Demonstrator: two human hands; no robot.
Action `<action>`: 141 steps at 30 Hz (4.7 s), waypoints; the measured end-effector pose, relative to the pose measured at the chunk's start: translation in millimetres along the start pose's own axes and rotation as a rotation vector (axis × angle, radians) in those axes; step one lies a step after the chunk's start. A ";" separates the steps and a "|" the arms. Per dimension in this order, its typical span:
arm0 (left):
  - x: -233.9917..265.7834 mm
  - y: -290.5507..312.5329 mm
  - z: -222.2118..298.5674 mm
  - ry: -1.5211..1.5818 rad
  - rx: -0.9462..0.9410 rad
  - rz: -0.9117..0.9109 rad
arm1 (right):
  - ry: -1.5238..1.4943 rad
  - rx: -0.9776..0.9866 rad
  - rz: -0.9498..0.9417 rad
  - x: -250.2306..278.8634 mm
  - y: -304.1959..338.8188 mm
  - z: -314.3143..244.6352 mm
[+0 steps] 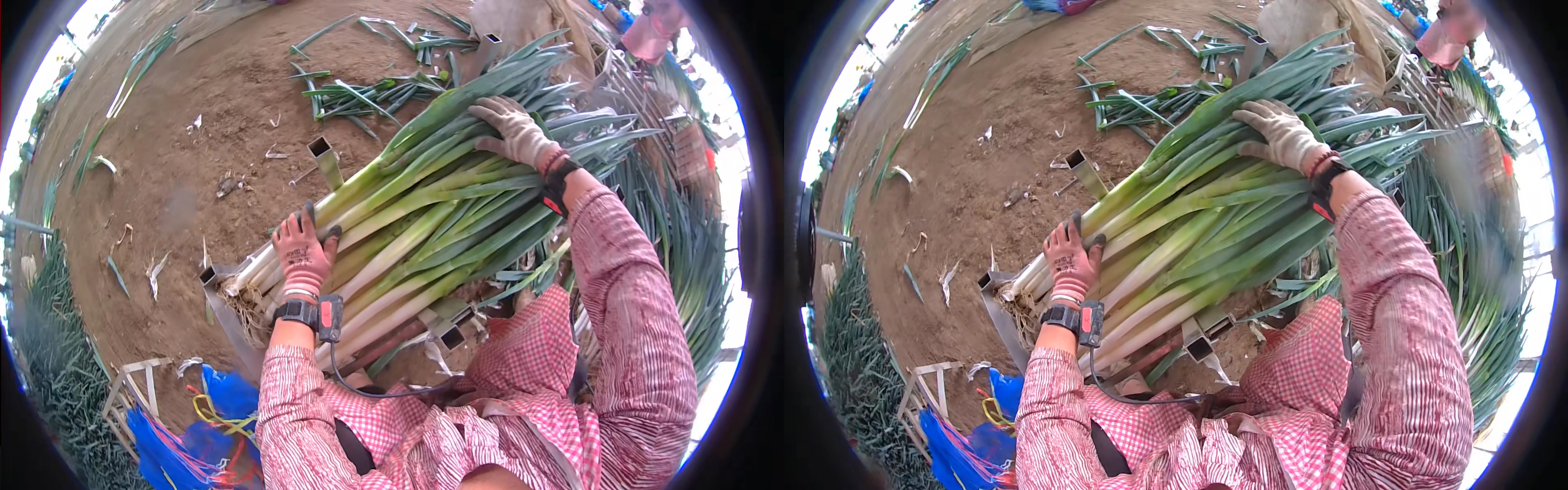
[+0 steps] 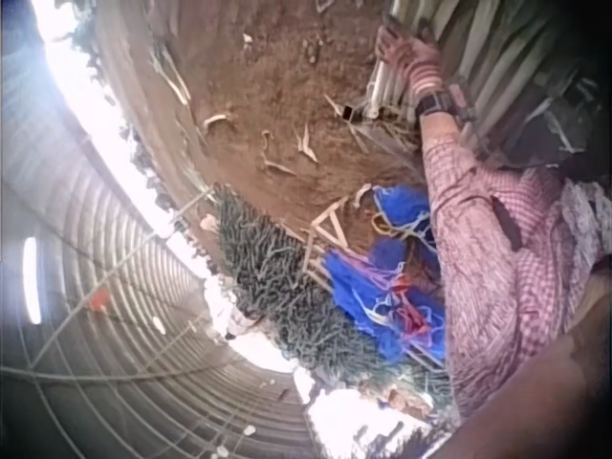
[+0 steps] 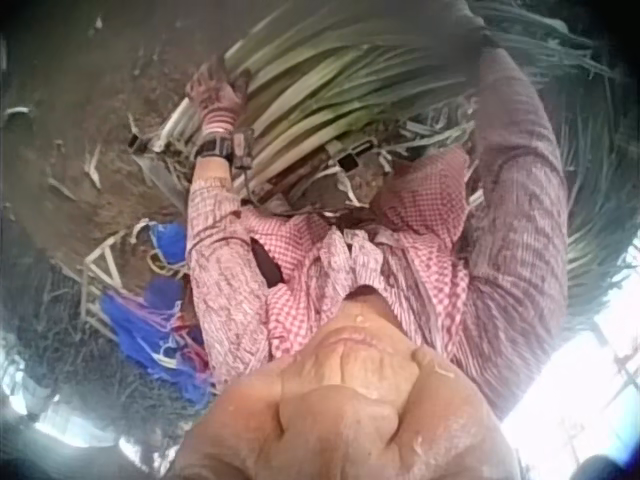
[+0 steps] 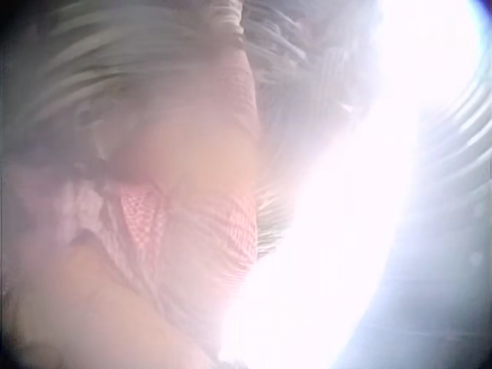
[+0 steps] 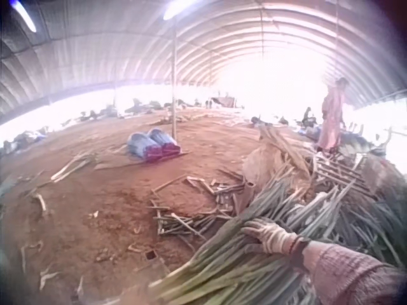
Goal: Trimming roots and sorting scallions into a metal frame for bundling.
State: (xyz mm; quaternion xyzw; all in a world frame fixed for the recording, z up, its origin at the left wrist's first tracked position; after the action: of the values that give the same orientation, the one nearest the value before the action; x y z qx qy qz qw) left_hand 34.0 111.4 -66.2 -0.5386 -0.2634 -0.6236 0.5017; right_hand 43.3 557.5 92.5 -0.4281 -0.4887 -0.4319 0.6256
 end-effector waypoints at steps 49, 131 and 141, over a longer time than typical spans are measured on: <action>-39.7 -13.6 -61.0 -0.205 0.016 0.143 | -0.642 -1.326 0.233 121.4 583.7 -44.7; 72.7 239.9 762.4 1.638 0.521 -1.615 | -0.788 -2.048 0.219 0.4 966.8 86.8; 73.5 239.8 761.6 1.540 0.354 -1.636 | -0.227 -2.083 0.305 52.6 925.0 187.1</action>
State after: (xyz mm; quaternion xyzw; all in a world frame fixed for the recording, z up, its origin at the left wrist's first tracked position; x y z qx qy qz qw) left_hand 568.4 662.2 165.9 0.3996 -0.2418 -0.8832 0.0418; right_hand 892.9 971.1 68.4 -0.8480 0.1261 -0.5122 -0.0519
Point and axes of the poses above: each hand's wrist, its own y-axis away from the middle knuckle, its own x-axis out of the back of the hand, z = x × y, the point moved 1 cm from there along -y, towards the middle knuckle, and after that the axes turned 7 degrees about y, right-handed, at the moved point
